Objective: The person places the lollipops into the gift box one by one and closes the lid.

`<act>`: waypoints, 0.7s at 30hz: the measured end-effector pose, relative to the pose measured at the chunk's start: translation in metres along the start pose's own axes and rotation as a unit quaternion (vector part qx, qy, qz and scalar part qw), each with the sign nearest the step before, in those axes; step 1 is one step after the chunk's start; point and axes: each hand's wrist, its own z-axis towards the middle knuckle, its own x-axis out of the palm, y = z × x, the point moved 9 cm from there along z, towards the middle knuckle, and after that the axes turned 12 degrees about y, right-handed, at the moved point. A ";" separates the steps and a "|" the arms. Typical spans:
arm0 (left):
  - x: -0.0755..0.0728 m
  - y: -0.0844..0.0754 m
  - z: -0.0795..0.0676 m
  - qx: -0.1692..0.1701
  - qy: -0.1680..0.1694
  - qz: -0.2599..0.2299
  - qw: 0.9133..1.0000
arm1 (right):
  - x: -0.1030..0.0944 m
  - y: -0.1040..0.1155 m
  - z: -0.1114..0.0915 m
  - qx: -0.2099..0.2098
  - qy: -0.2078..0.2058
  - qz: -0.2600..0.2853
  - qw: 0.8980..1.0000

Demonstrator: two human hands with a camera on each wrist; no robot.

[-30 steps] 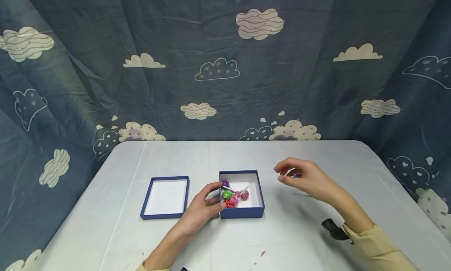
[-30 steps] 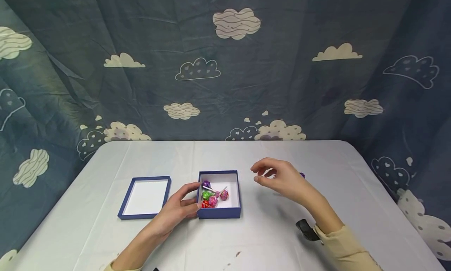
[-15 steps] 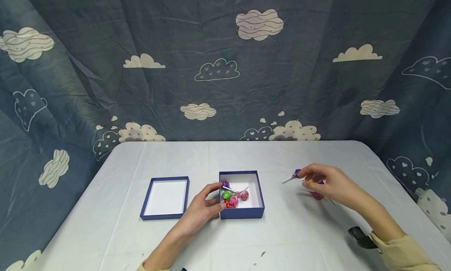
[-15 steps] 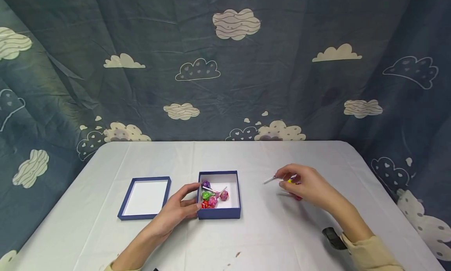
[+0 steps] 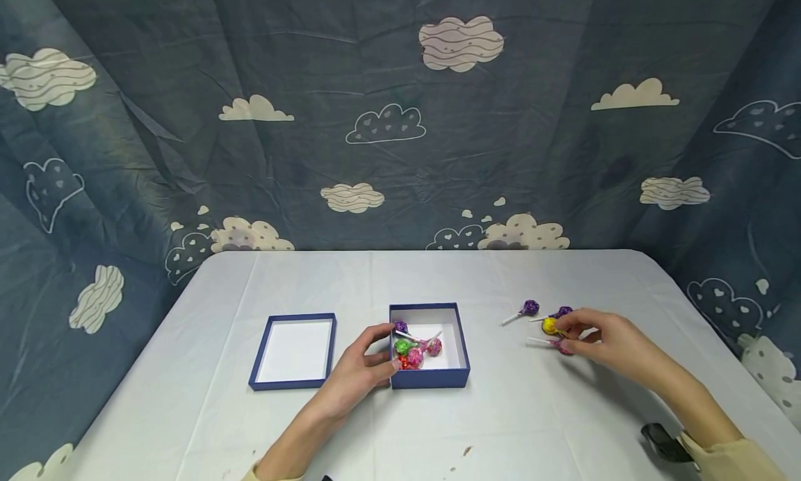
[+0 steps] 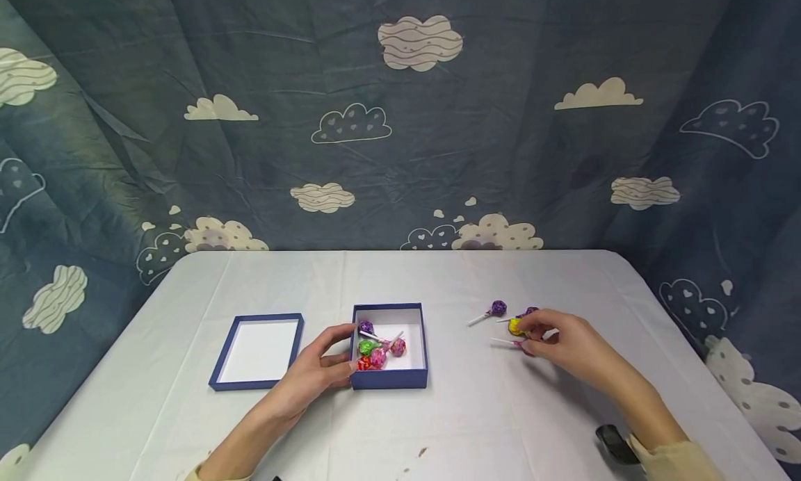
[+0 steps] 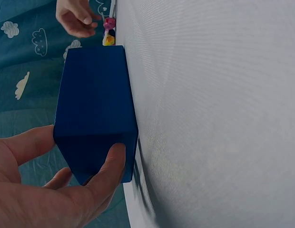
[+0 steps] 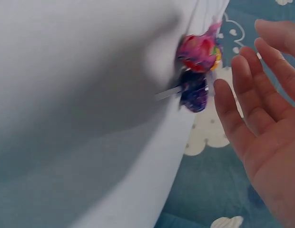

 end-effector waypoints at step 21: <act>-0.001 0.002 0.001 -0.011 0.002 -0.009 1.000 | 0.014 -0.032 0.000 0.035 0.019 -0.029 0.999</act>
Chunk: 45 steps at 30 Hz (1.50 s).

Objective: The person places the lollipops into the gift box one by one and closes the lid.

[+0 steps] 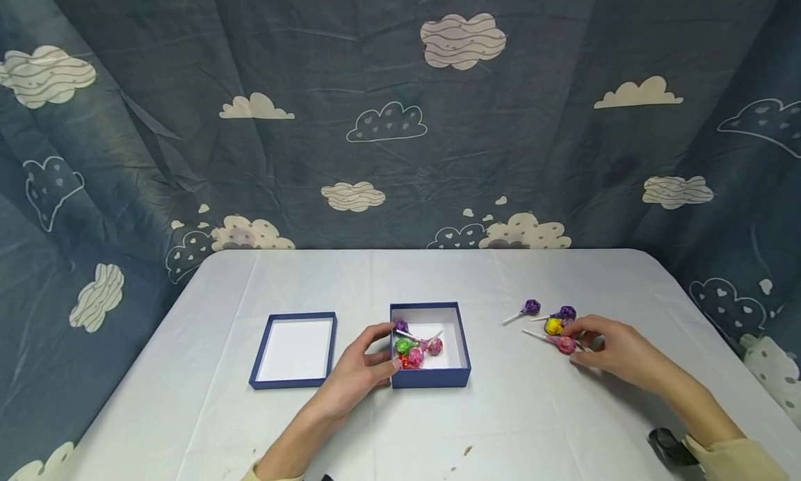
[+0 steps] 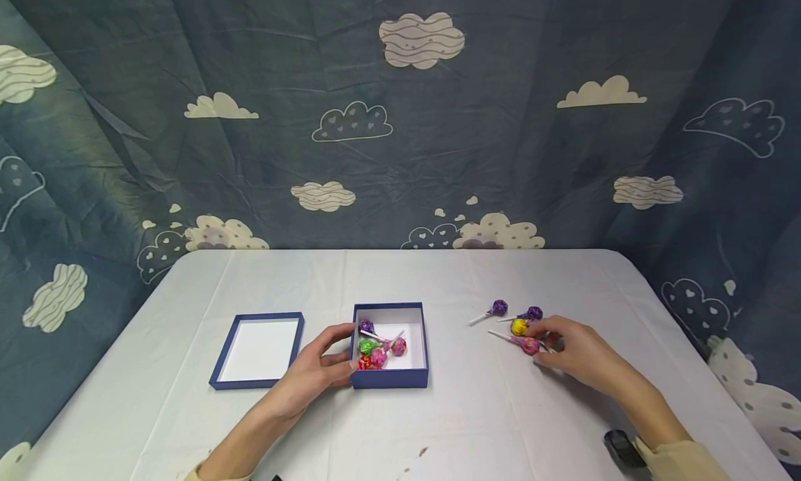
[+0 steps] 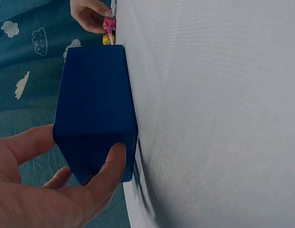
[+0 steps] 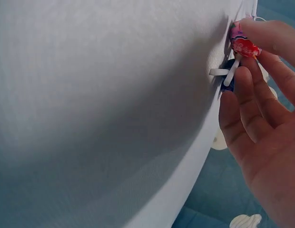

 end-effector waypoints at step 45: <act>-0.001 -0.001 0.000 0.000 0.001 0.006 1.000 | -0.017 0.049 0.001 -0.137 -0.115 0.119 0.977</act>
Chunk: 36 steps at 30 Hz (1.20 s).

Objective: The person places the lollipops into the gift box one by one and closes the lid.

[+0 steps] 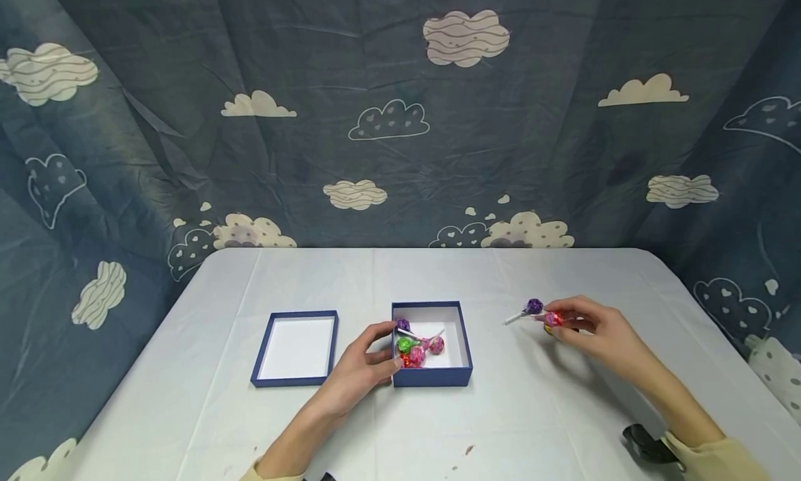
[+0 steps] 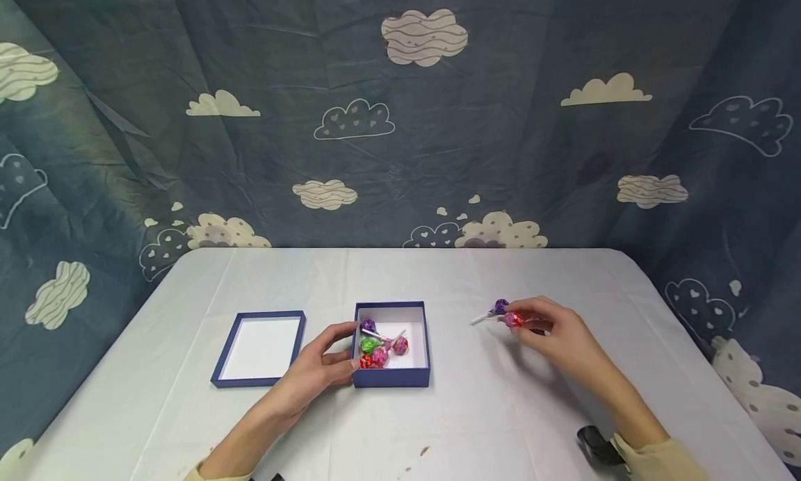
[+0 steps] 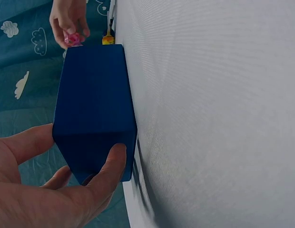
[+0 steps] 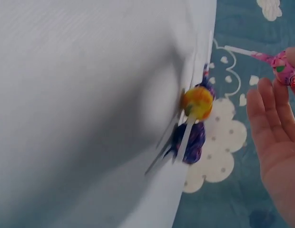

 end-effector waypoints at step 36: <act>0.000 -0.001 -0.001 -0.001 0.004 0.004 1.000 | 0.031 0.039 0.031 -0.009 -0.030 0.147 0.989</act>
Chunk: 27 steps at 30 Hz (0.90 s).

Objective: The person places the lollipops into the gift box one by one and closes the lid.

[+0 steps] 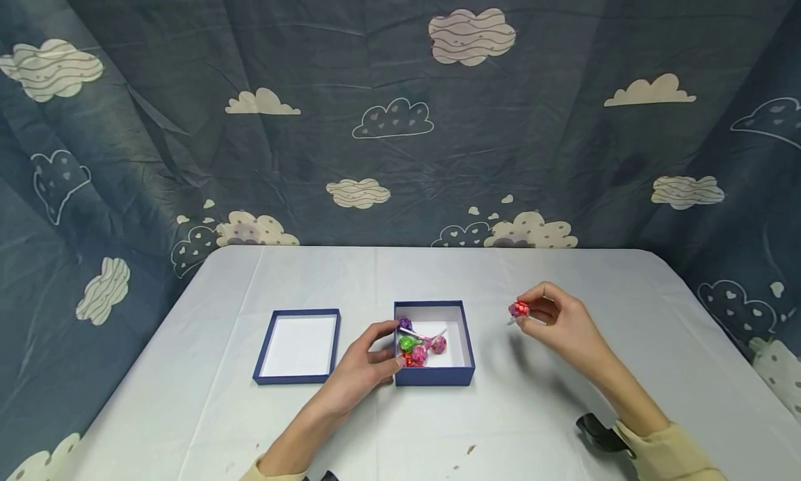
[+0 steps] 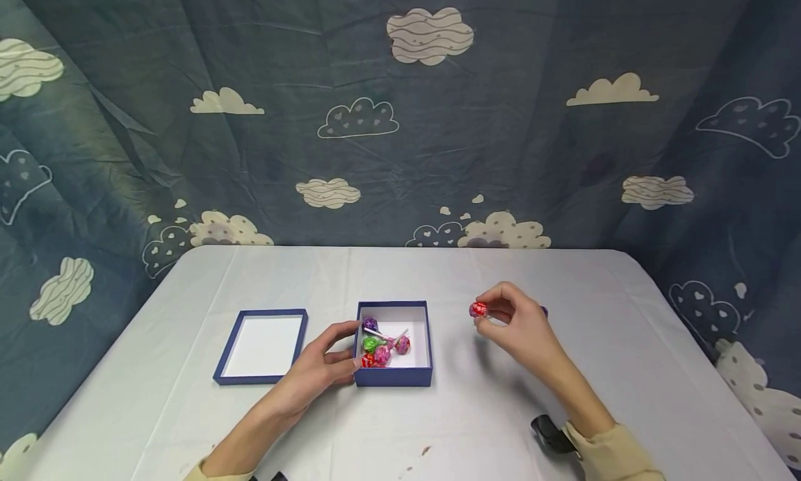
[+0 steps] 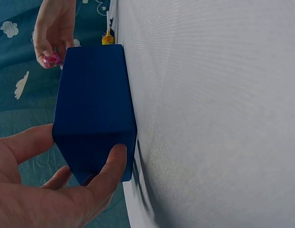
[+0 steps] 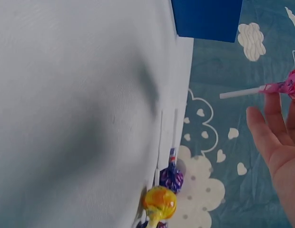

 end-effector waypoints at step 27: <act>0.000 -0.001 -0.001 0.000 -0.003 0.000 1.000 | 0.034 0.012 0.019 -0.008 0.062 -0.018 0.998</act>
